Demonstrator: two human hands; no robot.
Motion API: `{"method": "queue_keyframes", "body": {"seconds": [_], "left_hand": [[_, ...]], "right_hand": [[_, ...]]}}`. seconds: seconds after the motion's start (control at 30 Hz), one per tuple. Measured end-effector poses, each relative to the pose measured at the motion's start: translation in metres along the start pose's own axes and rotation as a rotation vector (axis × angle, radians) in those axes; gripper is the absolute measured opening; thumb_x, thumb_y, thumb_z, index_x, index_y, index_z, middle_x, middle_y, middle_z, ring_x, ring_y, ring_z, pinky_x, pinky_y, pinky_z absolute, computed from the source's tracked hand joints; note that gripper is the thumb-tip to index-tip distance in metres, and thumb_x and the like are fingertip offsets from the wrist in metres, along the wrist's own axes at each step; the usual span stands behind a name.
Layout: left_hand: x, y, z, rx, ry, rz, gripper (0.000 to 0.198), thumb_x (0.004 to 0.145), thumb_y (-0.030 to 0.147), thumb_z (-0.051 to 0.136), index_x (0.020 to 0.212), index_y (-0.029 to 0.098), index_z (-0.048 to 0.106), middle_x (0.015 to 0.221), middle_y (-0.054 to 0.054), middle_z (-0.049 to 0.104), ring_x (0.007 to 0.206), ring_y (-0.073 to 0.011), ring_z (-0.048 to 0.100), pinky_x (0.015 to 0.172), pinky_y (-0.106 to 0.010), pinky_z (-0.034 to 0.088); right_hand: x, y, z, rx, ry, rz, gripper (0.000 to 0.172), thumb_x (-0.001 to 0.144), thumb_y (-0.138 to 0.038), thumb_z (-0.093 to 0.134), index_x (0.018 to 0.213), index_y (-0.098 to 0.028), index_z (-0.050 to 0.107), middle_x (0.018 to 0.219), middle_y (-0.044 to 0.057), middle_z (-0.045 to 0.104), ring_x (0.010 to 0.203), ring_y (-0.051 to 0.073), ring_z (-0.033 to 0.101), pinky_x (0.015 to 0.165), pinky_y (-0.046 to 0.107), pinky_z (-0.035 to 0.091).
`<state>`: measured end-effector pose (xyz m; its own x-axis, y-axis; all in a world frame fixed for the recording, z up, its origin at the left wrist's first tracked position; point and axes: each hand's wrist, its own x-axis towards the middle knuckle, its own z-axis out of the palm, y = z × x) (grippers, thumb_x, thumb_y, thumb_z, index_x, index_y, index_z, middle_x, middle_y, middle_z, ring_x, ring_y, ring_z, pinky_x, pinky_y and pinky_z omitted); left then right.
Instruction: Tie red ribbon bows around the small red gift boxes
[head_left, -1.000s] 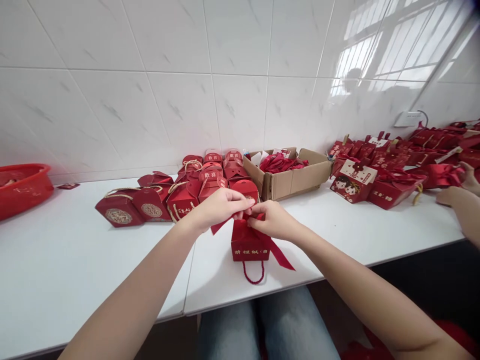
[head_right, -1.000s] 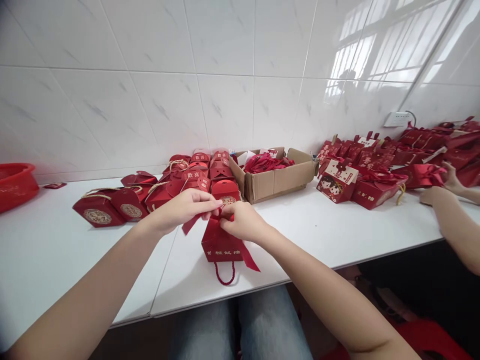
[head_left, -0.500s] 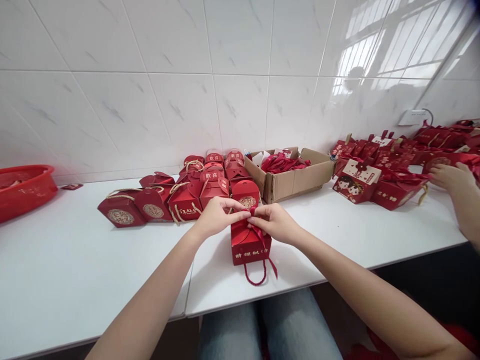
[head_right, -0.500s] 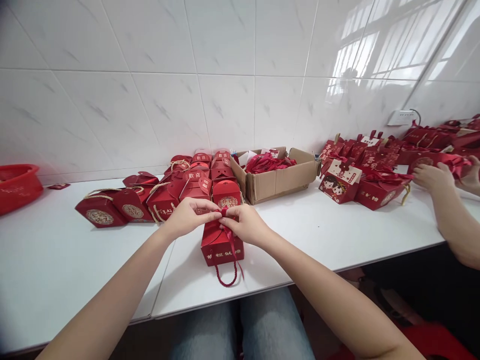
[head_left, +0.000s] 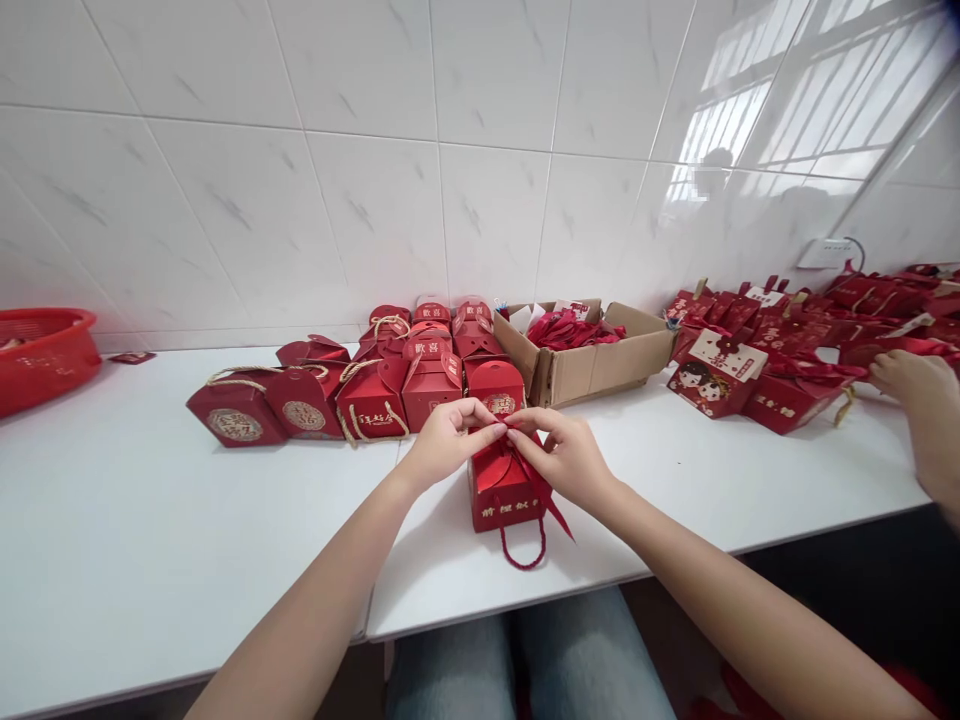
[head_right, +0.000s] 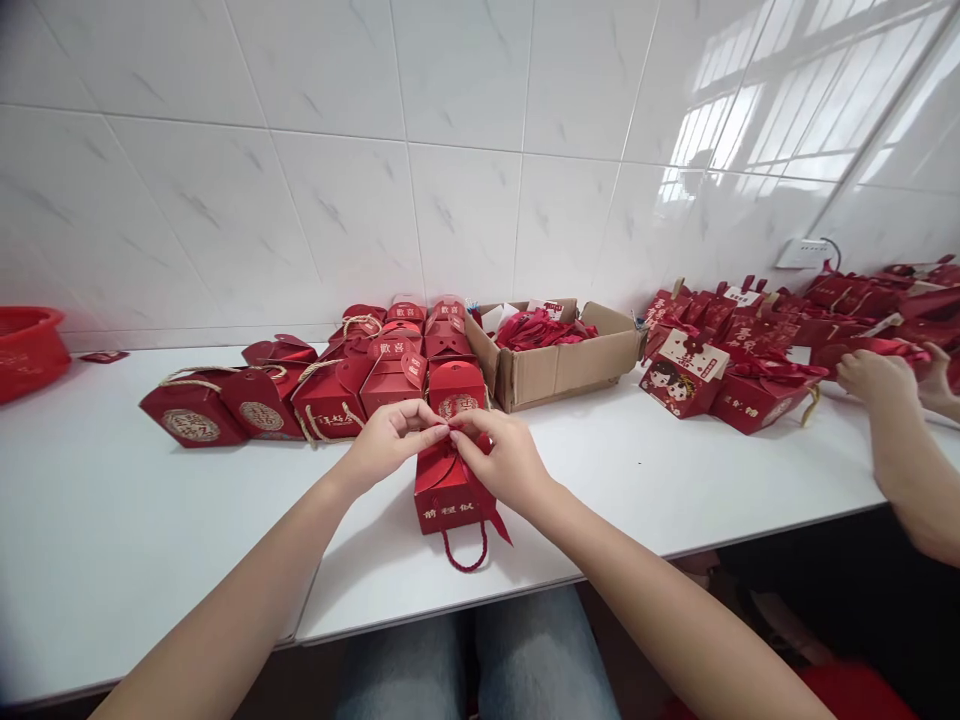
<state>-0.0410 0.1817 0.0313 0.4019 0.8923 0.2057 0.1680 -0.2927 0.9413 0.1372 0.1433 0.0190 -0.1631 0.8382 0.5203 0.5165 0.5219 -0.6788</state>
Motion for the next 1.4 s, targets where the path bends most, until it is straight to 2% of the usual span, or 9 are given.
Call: {"method": "queue_keyframes", "body": {"seconds": [0.2,0.47,0.57,0.7,0.83,0.9,1.0,1.23,1.4], "left_hand": [[-0.003,0.0,0.002,0.081,0.018,0.048,0.023,0.07,0.035,0.072,0.076,0.015,0.064,0.08,-0.005,0.069,0.077,-0.0162,0.062,0.074,-0.029,0.05],[-0.006,-0.001,0.008,0.262,0.101,0.163,0.006,0.074,0.024,0.066,0.075,0.019,0.068,0.081,-0.003,0.07,0.08,-0.0186,0.064,0.079,-0.031,0.048],[-0.007,-0.002,0.007,0.406,0.14,0.274,0.004,0.075,0.02,0.065,0.074,0.021,0.069,0.08,-0.002,0.07,0.082,-0.0184,0.063,0.082,-0.032,0.046],[-0.007,-0.006,0.005,0.563,0.177,0.518,0.012,0.08,0.016,0.06,0.075,0.023,0.069,0.076,0.001,0.071,0.076,-0.0159,0.06,0.083,-0.034,0.041],[-0.003,-0.013,0.007,0.577,0.2,0.734,0.015,0.084,0.014,0.056,0.077,0.022,0.066,0.077,0.002,0.072,0.073,-0.0137,0.059,0.081,-0.034,0.041],[-0.003,-0.014,0.01,0.548,0.211,0.705,0.011,0.085,0.016,0.056,0.081,0.022,0.064,0.08,0.001,0.071,0.077,-0.0138,0.06,0.082,-0.033,0.042],[-0.006,-0.012,0.011,0.479,0.273,0.569,0.011,0.082,0.019,0.059,0.093,0.02,0.058,0.089,-0.002,0.067,0.082,-0.0147,0.06,0.08,-0.031,0.045],[-0.013,-0.001,0.008,0.544,0.128,0.469,0.007,0.077,0.025,0.065,0.079,0.019,0.063,0.081,-0.003,0.068,0.082,-0.0182,0.058,0.08,-0.035,0.046],[-0.01,-0.006,0.008,0.498,0.148,0.415,0.004,0.076,0.024,0.067,0.077,0.02,0.07,0.079,-0.002,0.071,0.079,-0.0174,0.061,0.078,-0.033,0.048]], "right_hand": [[-0.002,0.006,0.002,-0.138,0.04,-0.117,0.019,0.087,-0.028,0.052,0.091,-0.021,0.07,0.087,0.009,0.07,0.079,0.02,0.062,0.072,0.033,0.048],[0.005,0.002,-0.013,-0.219,-0.144,-0.12,0.02,0.088,-0.021,0.052,0.085,-0.018,0.071,0.081,0.009,0.068,0.072,0.017,0.06,0.067,0.029,0.046],[0.007,-0.005,-0.017,-0.286,-0.216,-0.102,0.021,0.087,-0.018,0.05,0.081,-0.017,0.07,0.079,0.009,0.065,0.072,0.017,0.057,0.069,0.029,0.045],[0.011,-0.011,-0.022,-0.297,-0.267,-0.032,0.02,0.088,-0.02,0.049,0.082,-0.016,0.068,0.092,0.011,0.059,0.091,0.021,0.053,0.084,0.036,0.044],[0.017,-0.007,-0.024,0.006,-0.451,0.086,0.03,0.09,-0.031,0.046,0.07,-0.016,0.062,0.115,0.01,0.055,0.114,0.023,0.048,0.101,0.04,0.035],[0.017,-0.004,-0.022,0.213,-0.478,0.172,0.035,0.089,-0.041,0.047,0.066,-0.017,0.058,0.125,0.009,0.05,0.117,0.022,0.048,0.1,0.038,0.037],[0.013,-0.002,-0.015,0.371,-0.358,0.314,0.039,0.083,-0.051,0.052,0.065,-0.016,0.055,0.133,0.009,0.044,0.116,0.023,0.049,0.097,0.038,0.038],[0.005,-0.004,-0.004,0.329,-0.211,0.31,0.032,0.081,-0.044,0.052,0.066,-0.017,0.058,0.128,0.012,0.049,0.12,0.024,0.047,0.1,0.039,0.033],[0.005,-0.006,-0.002,0.303,-0.158,0.336,0.028,0.081,-0.04,0.053,0.07,-0.016,0.061,0.122,0.012,0.055,0.112,0.023,0.053,0.096,0.038,0.036]]}}
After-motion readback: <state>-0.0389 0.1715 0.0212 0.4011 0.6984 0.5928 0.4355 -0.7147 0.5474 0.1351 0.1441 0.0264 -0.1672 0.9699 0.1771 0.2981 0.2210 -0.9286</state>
